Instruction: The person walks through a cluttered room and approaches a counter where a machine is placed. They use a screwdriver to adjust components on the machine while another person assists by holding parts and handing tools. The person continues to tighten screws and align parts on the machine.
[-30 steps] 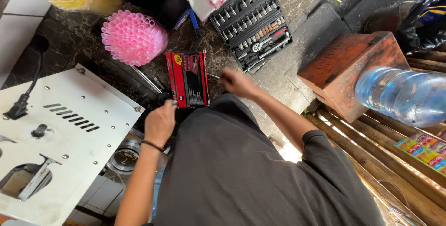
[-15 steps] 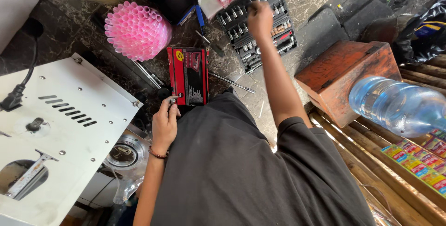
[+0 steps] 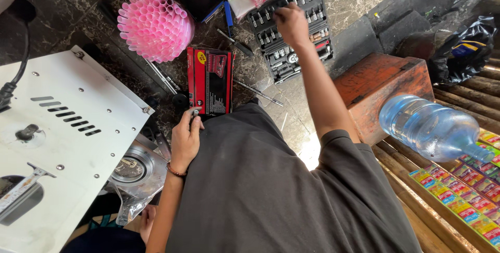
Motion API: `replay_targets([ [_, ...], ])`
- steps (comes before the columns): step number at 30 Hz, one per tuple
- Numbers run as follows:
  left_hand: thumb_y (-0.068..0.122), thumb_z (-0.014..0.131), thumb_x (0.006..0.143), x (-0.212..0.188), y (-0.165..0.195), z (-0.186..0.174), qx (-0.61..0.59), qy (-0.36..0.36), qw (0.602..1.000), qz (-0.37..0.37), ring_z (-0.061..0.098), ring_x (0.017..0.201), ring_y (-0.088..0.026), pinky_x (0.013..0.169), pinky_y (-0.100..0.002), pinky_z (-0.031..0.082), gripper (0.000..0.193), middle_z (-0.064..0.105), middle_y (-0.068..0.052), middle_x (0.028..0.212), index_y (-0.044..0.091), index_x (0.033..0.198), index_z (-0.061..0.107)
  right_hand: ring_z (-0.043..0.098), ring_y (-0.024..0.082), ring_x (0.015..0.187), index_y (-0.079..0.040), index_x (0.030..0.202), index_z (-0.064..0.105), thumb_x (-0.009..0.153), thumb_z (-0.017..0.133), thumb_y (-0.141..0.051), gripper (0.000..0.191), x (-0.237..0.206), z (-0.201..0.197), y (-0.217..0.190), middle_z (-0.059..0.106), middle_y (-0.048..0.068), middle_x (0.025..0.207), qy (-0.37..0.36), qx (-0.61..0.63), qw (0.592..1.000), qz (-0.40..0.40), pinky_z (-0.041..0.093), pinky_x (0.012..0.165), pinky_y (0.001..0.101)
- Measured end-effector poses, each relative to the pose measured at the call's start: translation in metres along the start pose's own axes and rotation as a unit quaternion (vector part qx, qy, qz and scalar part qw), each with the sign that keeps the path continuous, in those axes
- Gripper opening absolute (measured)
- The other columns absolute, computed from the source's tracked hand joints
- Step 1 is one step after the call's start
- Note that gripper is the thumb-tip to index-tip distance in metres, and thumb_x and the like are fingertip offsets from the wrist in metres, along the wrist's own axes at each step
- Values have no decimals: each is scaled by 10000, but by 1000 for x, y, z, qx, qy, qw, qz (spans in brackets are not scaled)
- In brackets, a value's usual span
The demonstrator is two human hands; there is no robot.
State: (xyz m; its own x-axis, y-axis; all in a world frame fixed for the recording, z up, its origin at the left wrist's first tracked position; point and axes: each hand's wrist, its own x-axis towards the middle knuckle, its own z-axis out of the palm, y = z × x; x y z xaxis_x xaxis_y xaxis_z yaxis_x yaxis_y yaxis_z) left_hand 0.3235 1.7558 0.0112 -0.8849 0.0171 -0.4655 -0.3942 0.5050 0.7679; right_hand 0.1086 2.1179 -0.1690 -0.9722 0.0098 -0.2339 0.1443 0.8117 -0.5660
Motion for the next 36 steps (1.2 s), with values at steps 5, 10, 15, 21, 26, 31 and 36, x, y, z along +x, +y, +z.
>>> replay_targets([
  [5, 187, 532, 1060, -2, 0, -5, 4, 5, 1000, -2, 708, 719, -227, 682, -339, 527, 293, 703, -88, 783, 39, 1296, 622, 661, 363, 930, -31, 959, 771, 890, 726, -125, 125, 4, 35, -33, 674, 162, 1044, 130, -13, 991, -28, 542, 816, 462],
  [10, 183, 523, 1057, -4, 3, -15, -16, 21, 1000, -6, 710, 716, -227, 677, -339, 527, 289, 701, -87, 777, 46, 1288, 629, 634, 388, 959, -8, 974, 652, 949, 706, -110, 118, 1, 36, -36, 632, 174, 1060, 162, -4, 982, -95, 518, 828, 472],
  [15, 154, 526, 1055, -5, 16, -22, -52, 41, 998, 18, 705, 722, -212, 691, -332, 531, 267, 694, -82, 777, 40, 1272, 633, 618, 238, 791, -15, 1026, 649, 1042, 646, -92, 80, -24, 28, -39, 661, 125, 959, 161, 222, 962, -17, 518, 702, 372],
  [21, 106, 542, 1034, -9, 41, -33, -108, 42, 990, 77, 692, 709, -198, 684, -317, 530, 265, 664, -80, 769, 44, 1271, 644, 696, 147, 814, -15, 1067, 633, 1067, 585, -83, 84, -98, 4, -126, 728, 102, 975, -22, 575, 817, 32, 576, 735, 301],
  [26, 117, 573, 1027, -24, 63, -51, -98, 62, 989, 92, 665, 668, -206, 653, -322, 512, 262, 658, -94, 763, 37, 1264, 650, 715, 180, 954, 36, 1125, 632, 1045, 603, -4, 94, -155, -25, -219, 731, 152, 1086, -166, 597, 784, -38, 598, 874, 323],
  [31, 121, 574, 1057, -55, 69, -71, -101, 122, 970, 183, 703, 814, -248, 741, -341, 534, 244, 714, -129, 948, 31, 1276, 632, 725, 186, 978, 40, 1153, 629, 1005, 625, 43, 149, -188, -43, -270, 727, 143, 1112, -239, 574, 778, -88, 616, 909, 335],
  [36, 96, 611, 1009, -90, 60, -80, -98, 155, 964, 191, 727, 840, -293, 744, -375, 552, 263, 735, -152, 981, 33, 1263, 635, 713, 187, 1026, 47, 1153, 649, 1004, 650, 77, 152, -218, -45, -296, 727, 140, 1130, -266, 542, 782, -157, 598, 947, 329],
])
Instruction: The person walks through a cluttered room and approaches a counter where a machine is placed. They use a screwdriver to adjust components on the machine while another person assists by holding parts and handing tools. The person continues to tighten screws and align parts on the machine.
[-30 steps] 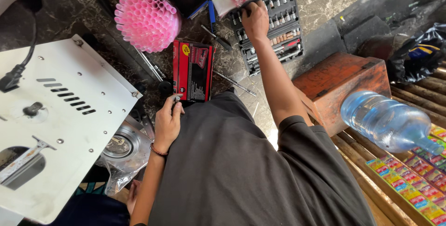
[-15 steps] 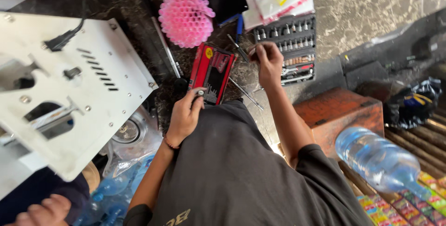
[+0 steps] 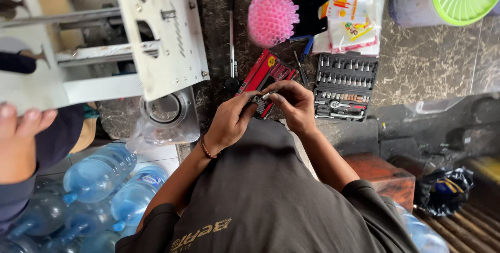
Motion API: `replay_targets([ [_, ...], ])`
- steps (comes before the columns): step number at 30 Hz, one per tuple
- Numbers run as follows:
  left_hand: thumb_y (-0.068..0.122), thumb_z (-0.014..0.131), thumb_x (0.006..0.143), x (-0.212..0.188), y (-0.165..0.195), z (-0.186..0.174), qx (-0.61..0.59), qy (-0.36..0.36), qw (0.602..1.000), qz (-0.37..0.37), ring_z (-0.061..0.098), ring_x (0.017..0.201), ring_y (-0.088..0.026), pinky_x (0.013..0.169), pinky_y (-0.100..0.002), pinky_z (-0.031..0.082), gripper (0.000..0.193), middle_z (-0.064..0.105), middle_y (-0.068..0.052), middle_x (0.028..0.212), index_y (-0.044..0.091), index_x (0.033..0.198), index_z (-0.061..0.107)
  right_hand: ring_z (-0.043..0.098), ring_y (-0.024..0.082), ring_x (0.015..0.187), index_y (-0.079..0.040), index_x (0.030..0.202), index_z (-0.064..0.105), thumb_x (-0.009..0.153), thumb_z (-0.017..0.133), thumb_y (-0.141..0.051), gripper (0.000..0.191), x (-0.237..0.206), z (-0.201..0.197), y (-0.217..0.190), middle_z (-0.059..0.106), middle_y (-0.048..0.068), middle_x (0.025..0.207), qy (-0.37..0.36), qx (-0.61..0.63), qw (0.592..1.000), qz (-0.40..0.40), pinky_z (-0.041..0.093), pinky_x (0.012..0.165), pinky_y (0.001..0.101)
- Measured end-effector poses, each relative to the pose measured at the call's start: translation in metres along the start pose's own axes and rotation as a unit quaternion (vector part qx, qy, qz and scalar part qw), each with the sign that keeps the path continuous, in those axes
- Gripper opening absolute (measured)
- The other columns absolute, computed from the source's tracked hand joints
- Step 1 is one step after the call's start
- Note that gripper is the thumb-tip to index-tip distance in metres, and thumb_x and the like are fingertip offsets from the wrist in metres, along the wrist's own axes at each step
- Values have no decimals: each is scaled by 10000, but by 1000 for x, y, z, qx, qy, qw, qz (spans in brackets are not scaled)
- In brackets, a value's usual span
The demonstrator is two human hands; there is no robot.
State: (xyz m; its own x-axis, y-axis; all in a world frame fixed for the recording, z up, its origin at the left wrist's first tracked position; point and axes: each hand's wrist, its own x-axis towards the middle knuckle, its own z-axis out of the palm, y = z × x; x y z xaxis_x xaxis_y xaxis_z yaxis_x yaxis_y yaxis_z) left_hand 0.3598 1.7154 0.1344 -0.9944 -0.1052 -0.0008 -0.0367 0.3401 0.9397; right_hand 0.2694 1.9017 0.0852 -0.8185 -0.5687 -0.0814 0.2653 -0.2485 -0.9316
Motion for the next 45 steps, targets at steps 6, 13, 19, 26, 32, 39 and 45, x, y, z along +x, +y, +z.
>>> replay_targets([
  [6, 69, 609, 1021, -35, 9, -14, -19, 22, 999, 44, 718, 923, -356, 765, -383, 554, 263, 714, -187, 1029, 31, 1280, 620, 705, 154, 1026, 47, 1116, 663, 973, 671, 81, 147, -25, 36, 0, 730, 116, 1109, -8, -52, 999, 12, 584, 930, 302],
  [13, 75, 587, 1009, -53, 16, 5, 32, -39, 999, -3, 709, 759, -312, 675, -374, 533, 226, 698, -168, 877, 18, 1219, 648, 715, 159, 1045, 50, 1135, 671, 984, 651, 66, 154, -65, 33, 7, 734, 95, 1099, 13, -23, 999, 27, 609, 950, 324],
  [19, 117, 586, 1018, -54, 9, 33, 64, -127, 986, -85, 685, 647, -241, 616, -355, 520, 187, 677, -117, 747, 17, 1158, 658, 696, 156, 1061, 42, 1160, 668, 1024, 661, 6, 141, -100, 17, 28, 729, 106, 1119, 33, 52, 998, -6, 584, 967, 332],
  [26, 104, 695, 1014, -56, -5, 61, 68, -24, 997, -17, 667, 905, -201, 807, -288, 527, 146, 688, -106, 1006, 2, 1118, 696, 697, 150, 995, 2, 1171, 614, 1042, 652, -81, 158, -124, 5, 70, 716, 93, 1125, 150, 192, 970, 25, 583, 886, 323],
  [32, 42, 679, 999, -56, -23, 74, -134, 26, 973, -188, 709, 971, -112, 867, -232, 569, 169, 743, -88, 1063, -25, 1155, 682, 702, 161, 980, -3, 1168, 632, 999, 680, -68, 187, -137, -5, 89, 719, 98, 1101, 189, 213, 957, 60, 584, 873, 328],
  [39, 4, 656, 1016, -54, -40, 78, -293, 83, 932, -197, 711, 952, -142, 887, -270, 591, 102, 743, -115, 1081, -10, 1116, 666, 692, 160, 1028, -5, 1159, 627, 983, 697, -32, 191, -131, -19, 85, 706, 97, 1144, 218, 252, 942, 44, 583, 905, 338],
  [45, 20, 760, 959, -51, -31, 72, -47, -66, 985, -154, 642, 823, -128, 728, -248, 526, 142, 708, -130, 939, -16, 1025, 639, 690, 173, 1076, 4, 1175, 617, 1013, 675, -13, 173, -121, -17, 71, 698, 107, 1151, 195, 211, 958, -5, 574, 967, 340],
])
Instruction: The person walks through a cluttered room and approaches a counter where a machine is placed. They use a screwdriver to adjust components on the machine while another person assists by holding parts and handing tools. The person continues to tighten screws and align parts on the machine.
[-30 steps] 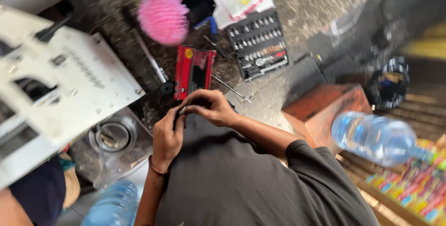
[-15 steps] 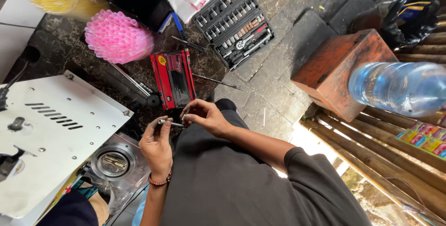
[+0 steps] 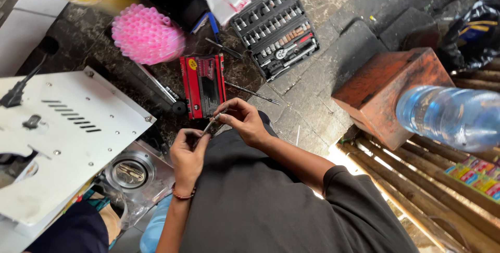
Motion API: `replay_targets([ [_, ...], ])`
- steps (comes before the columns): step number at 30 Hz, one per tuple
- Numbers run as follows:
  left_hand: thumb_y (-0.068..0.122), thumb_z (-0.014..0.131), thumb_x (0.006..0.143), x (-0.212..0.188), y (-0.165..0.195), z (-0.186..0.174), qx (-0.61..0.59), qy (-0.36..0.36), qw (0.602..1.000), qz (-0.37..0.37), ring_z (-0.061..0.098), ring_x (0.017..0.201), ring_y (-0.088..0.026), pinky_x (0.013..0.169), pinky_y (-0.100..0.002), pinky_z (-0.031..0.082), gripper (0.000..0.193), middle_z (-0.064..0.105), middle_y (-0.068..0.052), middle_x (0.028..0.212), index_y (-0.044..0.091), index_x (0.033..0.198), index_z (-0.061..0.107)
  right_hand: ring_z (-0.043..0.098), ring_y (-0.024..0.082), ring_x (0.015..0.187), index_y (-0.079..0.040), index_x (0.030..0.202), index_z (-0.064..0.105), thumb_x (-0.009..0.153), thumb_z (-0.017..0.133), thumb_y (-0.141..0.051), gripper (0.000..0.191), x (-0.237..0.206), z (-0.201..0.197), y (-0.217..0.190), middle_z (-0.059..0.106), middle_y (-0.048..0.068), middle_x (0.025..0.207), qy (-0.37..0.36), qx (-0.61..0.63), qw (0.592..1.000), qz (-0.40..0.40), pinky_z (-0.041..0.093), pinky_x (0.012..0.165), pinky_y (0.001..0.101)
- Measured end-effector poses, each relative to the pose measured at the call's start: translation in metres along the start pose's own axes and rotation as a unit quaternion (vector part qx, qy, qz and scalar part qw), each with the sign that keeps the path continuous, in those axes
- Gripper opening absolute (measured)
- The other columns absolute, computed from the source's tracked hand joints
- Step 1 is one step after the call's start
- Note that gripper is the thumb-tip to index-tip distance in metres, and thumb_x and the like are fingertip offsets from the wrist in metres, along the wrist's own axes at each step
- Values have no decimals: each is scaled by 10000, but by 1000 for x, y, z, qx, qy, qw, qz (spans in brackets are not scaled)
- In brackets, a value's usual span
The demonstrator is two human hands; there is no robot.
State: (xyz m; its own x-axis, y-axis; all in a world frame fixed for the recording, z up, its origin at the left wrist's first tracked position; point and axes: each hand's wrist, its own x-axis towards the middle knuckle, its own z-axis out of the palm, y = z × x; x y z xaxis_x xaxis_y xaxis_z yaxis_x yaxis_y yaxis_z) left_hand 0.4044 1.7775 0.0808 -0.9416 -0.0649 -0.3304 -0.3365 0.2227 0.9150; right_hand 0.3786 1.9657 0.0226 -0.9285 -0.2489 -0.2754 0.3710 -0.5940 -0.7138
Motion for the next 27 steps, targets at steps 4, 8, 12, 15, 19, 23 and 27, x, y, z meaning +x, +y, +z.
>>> replay_targets([
  [4, 121, 698, 992, -4, 16, 0, 96, 20, 994, 55, 715, 704, -119, 620, -265, 533, 168, 737, -81, 805, -3, 1017, 587, 672, 155, 1108, -4, 1173, 605, 1021, 676, 0, 168, 8, 11, -6, 684, 93, 1172, -62, -34, 997, -8, 570, 990, 334],
  [8, 179, 654, 1022, -7, 28, -7, 139, 29, 984, 111, 643, 615, -142, 565, -305, 477, 195, 701, -99, 763, -6, 1083, 655, 692, 169, 1079, 11, 1155, 622, 997, 681, 5, 169, 18, 25, -15, 698, 100, 1161, -81, -27, 995, 53, 589, 952, 344],
  [12, 206, 639, 1033, -9, 32, -24, 116, 14, 984, 137, 645, 588, -137, 549, -296, 471, 209, 692, -81, 728, 24, 1102, 714, 709, 176, 1056, 23, 1140, 647, 996, 683, -3, 151, 25, 42, -29, 718, 105, 1129, -140, -95, 984, 63, 608, 937, 353],
  [15, 156, 662, 1019, -16, 30, -35, 51, -27, 997, 59, 546, 540, -201, 531, -323, 417, 192, 626, -121, 634, 16, 1114, 751, 711, 174, 1044, 30, 1124, 664, 991, 685, -3, 139, 26, 57, -41, 725, 100, 1099, -186, -130, 973, 38, 611, 935, 345],
  [19, 126, 650, 1008, -30, 32, -50, 51, 41, 979, 191, 712, 727, -235, 644, -319, 535, 193, 732, -150, 879, 2, 1146, 702, 709, 176, 986, 60, 1053, 711, 964, 682, 43, 95, 23, 80, -49, 739, 111, 1036, -209, -282, 936, -6, 589, 884, 310],
  [23, 136, 661, 1011, -39, 46, -75, 23, 69, 973, 221, 754, 798, -301, 674, -356, 556, 173, 730, -173, 928, -5, 1104, 695, 692, 158, 926, 60, 1025, 709, 924, 649, 63, 117, 25, 113, -36, 730, 118, 1003, -208, -261, 943, -13, 567, 843, 287],
  [27, 231, 664, 1049, -50, 64, -108, 43, 90, 987, 125, 724, 800, -356, 640, -410, 526, 248, 706, -199, 866, -10, 1004, 696, 658, 197, 1002, 47, 1123, 624, 1014, 589, 38, 114, 32, 151, -16, 701, 145, 1102, -194, -172, 966, -13, 530, 890, 314],
])
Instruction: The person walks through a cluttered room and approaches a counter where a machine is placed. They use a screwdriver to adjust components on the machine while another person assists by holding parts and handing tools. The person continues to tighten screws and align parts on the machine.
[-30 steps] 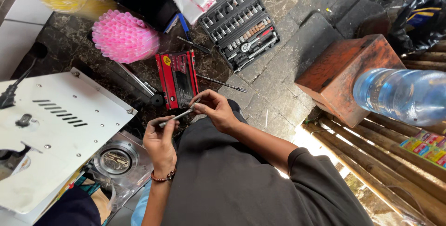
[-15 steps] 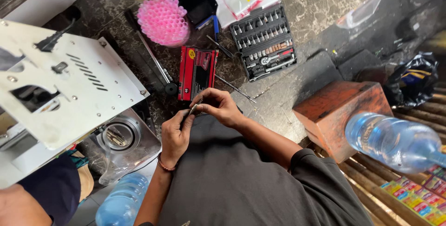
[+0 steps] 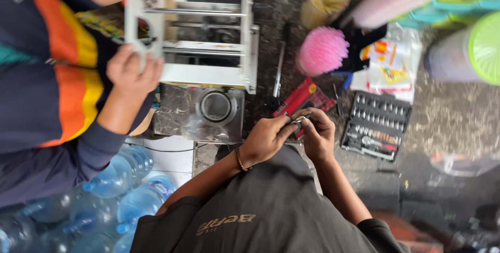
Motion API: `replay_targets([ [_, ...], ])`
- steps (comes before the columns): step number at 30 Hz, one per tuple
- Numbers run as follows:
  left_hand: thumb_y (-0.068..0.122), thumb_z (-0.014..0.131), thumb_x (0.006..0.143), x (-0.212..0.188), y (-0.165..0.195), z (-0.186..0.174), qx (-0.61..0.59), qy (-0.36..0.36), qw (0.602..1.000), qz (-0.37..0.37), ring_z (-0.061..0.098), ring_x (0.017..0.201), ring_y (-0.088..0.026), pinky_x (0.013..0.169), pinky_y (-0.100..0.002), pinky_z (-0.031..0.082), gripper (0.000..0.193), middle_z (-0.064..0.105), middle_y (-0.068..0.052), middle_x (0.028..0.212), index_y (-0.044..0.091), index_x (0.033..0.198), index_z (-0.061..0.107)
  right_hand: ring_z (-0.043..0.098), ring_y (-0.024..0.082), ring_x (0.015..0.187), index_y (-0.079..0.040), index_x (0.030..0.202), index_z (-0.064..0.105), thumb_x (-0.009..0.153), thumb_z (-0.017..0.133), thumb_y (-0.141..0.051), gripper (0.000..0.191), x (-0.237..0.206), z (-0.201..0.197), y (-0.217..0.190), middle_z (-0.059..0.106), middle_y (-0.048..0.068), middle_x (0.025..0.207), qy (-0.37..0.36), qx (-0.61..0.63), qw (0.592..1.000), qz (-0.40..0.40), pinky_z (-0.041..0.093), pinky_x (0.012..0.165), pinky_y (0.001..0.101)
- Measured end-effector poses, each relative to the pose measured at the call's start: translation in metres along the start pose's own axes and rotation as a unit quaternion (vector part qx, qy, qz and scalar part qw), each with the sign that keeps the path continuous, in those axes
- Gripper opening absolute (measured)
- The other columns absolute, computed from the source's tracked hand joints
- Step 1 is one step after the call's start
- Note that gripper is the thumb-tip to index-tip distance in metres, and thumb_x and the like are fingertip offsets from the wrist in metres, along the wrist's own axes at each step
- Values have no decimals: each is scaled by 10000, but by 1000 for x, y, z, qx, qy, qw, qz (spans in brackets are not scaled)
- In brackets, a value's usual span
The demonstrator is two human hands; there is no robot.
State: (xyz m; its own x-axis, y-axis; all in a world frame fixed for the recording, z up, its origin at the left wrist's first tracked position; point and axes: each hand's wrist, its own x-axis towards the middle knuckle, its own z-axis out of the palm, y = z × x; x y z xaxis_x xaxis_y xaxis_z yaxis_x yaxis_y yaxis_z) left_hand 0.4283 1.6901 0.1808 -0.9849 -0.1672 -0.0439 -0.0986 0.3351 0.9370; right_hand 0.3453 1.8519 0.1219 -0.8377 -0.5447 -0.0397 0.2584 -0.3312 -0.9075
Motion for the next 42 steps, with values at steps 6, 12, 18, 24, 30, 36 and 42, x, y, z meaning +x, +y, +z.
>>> replay_targets([
  [6, 253, 619, 1030, -23, 15, -71, 154, 200, 958, 140, 699, 811, -311, 711, -423, 550, 203, 699, -111, 884, 64, 1055, 690, 627, 190, 858, -53, 1193, 528, 1086, 513, -104, 120, 30, 41, -7, 642, 98, 992, 16, 120, 992, -20, 541, 747, 335],
  [12, 223, 615, 991, 4, 4, -148, 345, 308, 881, 96, 688, 807, -323, 694, -429, 544, 170, 677, -115, 851, 75, 1053, 672, 455, 72, 619, -14, 1236, 578, 1134, 552, -114, 145, 48, 69, -9, 568, 44, 861, 62, 38, 997, -22, 347, 527, 205],
  [18, 273, 612, 1000, 17, -10, -155, 353, 174, 919, -9, 668, 564, -297, 511, -420, 515, 385, 680, -131, 637, -33, 1230, 655, 456, 47, 596, -6, 1289, 620, 1028, 605, -92, 275, 41, 72, 5, 613, 15, 831, 127, -118, 985, -4, 334, 501, 210],
  [24, 270, 619, 996, -12, -20, -132, 283, 169, 943, 51, 679, 621, -307, 568, -427, 531, 329, 691, -138, 708, 18, 1201, 668, 465, 21, 548, -40, 959, 709, 983, 712, -212, 174, 132, 51, 23, 601, -51, 684, 113, -299, 948, 9, 317, 472, 215],
  [30, 249, 626, 1003, -48, -30, -129, 226, 184, 952, 93, 711, 747, -321, 654, -417, 556, 291, 744, -150, 920, 13, 1170, 664, 348, 25, 438, -69, 798, 645, 1012, 714, -260, 294, 226, 57, 69, 469, -68, 572, 66, -141, 986, 67, 231, 400, 248],
  [36, 241, 629, 1000, -66, -34, -130, 218, 213, 950, 74, 727, 796, -310, 685, -403, 571, 251, 764, -134, 971, 42, 1144, 681, 391, 35, 453, -30, 849, 712, 979, 734, -223, 234, 237, 71, 74, 541, -45, 613, 81, -81, 990, 78, 255, 406, 249],
  [42, 246, 633, 996, -62, -28, -128, 231, 196, 948, 95, 722, 795, -321, 686, -422, 565, 278, 754, -146, 956, 24, 1157, 671, 507, 38, 550, 10, 864, 709, 958, 756, -203, 237, 244, 77, 71, 622, -13, 690, 87, -111, 986, 86, 357, 485, 234],
])
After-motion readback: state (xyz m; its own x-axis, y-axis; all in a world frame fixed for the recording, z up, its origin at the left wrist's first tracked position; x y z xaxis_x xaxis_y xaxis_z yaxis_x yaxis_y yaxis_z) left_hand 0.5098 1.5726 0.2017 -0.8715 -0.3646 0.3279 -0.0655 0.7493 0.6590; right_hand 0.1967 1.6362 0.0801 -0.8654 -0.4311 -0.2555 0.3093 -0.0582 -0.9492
